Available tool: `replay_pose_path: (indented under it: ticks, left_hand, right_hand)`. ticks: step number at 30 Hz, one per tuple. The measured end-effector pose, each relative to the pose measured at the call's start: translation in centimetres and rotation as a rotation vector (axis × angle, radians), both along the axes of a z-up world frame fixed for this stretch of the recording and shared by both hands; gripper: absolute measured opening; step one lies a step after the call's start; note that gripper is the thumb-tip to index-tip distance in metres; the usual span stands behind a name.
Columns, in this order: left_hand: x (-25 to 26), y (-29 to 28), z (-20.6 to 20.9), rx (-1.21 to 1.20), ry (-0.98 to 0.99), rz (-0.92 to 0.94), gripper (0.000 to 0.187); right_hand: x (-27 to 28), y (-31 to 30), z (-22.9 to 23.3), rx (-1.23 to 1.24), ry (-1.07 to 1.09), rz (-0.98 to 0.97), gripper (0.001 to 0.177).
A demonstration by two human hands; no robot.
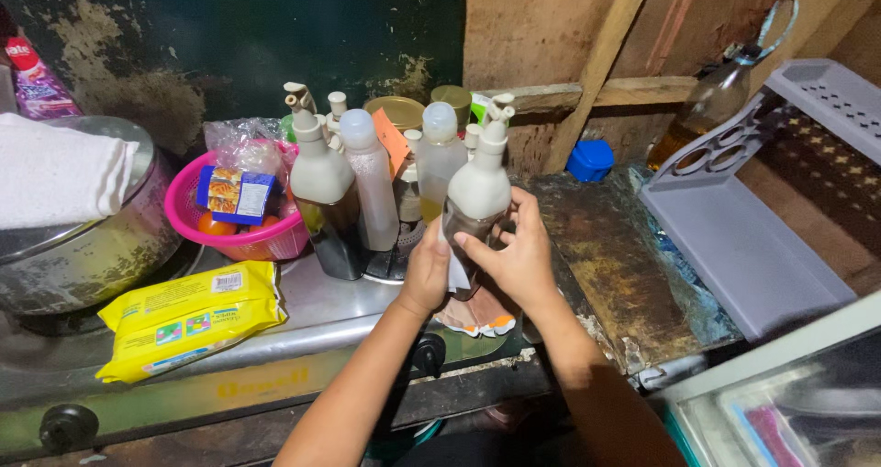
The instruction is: The person wipes the exterior of a single pump bottle with a white cloth. They rotate the bottle and wipe different sides, including the neck and pump area, then place it back among other bottles on the counter.
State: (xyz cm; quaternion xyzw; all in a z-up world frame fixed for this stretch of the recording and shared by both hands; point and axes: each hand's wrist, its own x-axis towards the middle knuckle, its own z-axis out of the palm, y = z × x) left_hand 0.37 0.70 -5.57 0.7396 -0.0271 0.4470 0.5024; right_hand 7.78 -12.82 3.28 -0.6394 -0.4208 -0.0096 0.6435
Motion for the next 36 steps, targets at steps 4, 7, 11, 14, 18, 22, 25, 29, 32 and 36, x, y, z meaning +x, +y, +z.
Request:
replay_pose_path:
  ticks: [4, 7, 11, 14, 18, 22, 25, 29, 32, 36]
  left_hand:
    - [-0.4, -0.3, 0.3, 0.018, -0.008, -0.011, 0.072]
    - [-0.2, 0.0, -0.2, 0.073, -0.073, 0.016, 0.073]
    - [0.5, 0.3, -1.5, 0.077, -0.086, 0.027, 0.071]
    - [0.6, 0.3, -1.9, 0.132, -0.105, 0.064, 0.071]
    - [0.1, 0.2, -1.4, 0.241, -0.209, 0.077, 0.076]
    - [0.3, -0.1, -1.3, 0.470, -0.301, 0.234, 0.072]
    - [0.7, -0.4, -1.9, 0.612, -0.272, 0.348, 0.066]
    - [0.6, -0.7, -2.0, 0.773, -0.225, 0.414, 0.054]
    - [0.1, -1.2, -1.6, 0.891, -0.206, 0.454, 0.050]
    - [-0.2, -1.4, -0.9, 0.915, -0.178, 0.442, 0.051]
  right_hand:
    - [-0.6, -0.1, -0.3, -0.035, -0.022, -0.042, 0.081]
    - [-0.8, 0.1, -0.7, -0.077, -0.097, -0.082, 0.082]
    - [-0.4, 0.1, -1.4, -0.055, -0.118, -0.038, 0.082]
    - [0.1, 0.1, -2.5, 0.011, -0.095, 0.050, 0.081]
    - [0.9, 0.1, -4.2, 0.072, 0.146, 0.179, 0.085]
    - [1.8, -0.2, -5.4, 0.187, 0.127, 0.306, 0.067]
    - [2.3, -0.1, -6.6, 0.235, 0.128, 0.279, 0.061]
    - [2.8, 0.3, -8.4, 0.282, 0.256, 0.306, 0.063]
    - [3.3, 0.5, -10.4, 0.274, 0.243, 0.288, 0.064]
    - [4.4, 1.0, -13.8, 0.255, 0.260, 0.212, 0.064]
